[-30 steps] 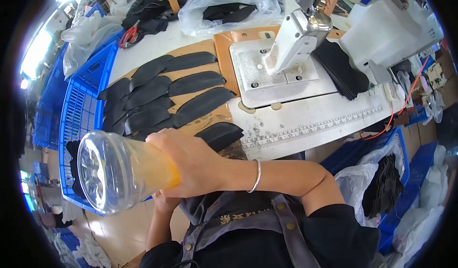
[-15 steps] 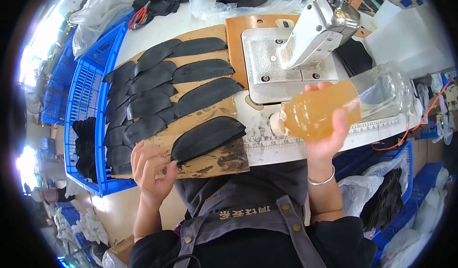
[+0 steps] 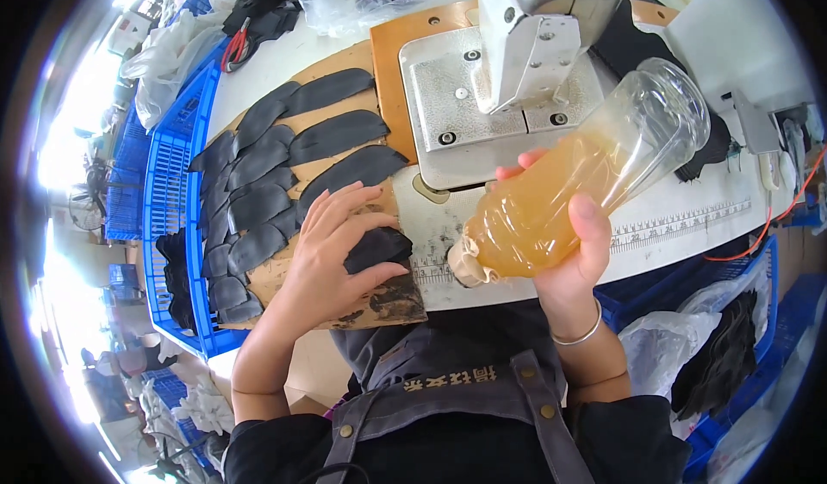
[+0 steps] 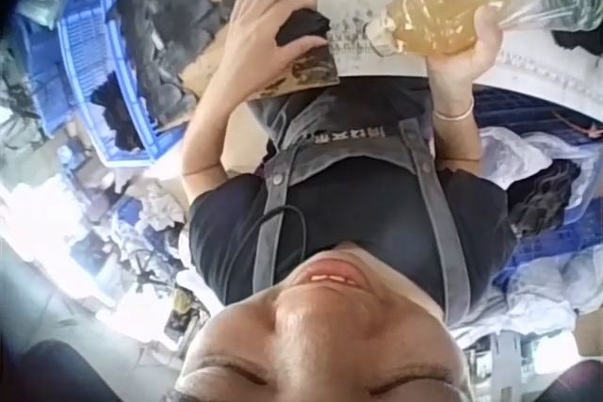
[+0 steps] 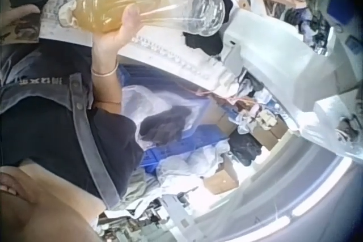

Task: Applying glue to black shoe components on a workbench.

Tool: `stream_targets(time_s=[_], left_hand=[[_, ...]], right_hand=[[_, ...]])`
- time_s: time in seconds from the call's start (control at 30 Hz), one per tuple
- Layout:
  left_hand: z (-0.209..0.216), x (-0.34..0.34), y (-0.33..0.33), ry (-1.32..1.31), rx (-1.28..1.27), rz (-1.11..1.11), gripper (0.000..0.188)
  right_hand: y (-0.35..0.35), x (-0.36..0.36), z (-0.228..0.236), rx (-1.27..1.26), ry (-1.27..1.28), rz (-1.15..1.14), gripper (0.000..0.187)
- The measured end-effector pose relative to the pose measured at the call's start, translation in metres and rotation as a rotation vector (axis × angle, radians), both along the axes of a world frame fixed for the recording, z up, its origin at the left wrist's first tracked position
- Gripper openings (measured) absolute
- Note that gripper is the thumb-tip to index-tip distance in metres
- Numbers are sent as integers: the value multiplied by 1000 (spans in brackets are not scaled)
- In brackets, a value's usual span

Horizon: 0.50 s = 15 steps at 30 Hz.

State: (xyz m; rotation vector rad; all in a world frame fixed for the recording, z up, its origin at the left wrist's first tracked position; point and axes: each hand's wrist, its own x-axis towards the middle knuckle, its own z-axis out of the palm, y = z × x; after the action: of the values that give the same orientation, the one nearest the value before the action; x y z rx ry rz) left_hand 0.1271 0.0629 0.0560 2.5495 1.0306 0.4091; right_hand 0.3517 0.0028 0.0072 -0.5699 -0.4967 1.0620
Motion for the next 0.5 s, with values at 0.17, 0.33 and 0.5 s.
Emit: stream_targets(time_s=[0.17,0.33,0.5], left_hand=[[-5,-3,2,-23,5,-16,42],[-7,-1,-3,-64,59,-2,40],[-13,2,-7,-74,200,35,37]], right_hand=[[-1,1,-3,34,1,13,55],[-1,1,-4,2,-61,33,54],[-2,1,-5,11,-55,34,53]])
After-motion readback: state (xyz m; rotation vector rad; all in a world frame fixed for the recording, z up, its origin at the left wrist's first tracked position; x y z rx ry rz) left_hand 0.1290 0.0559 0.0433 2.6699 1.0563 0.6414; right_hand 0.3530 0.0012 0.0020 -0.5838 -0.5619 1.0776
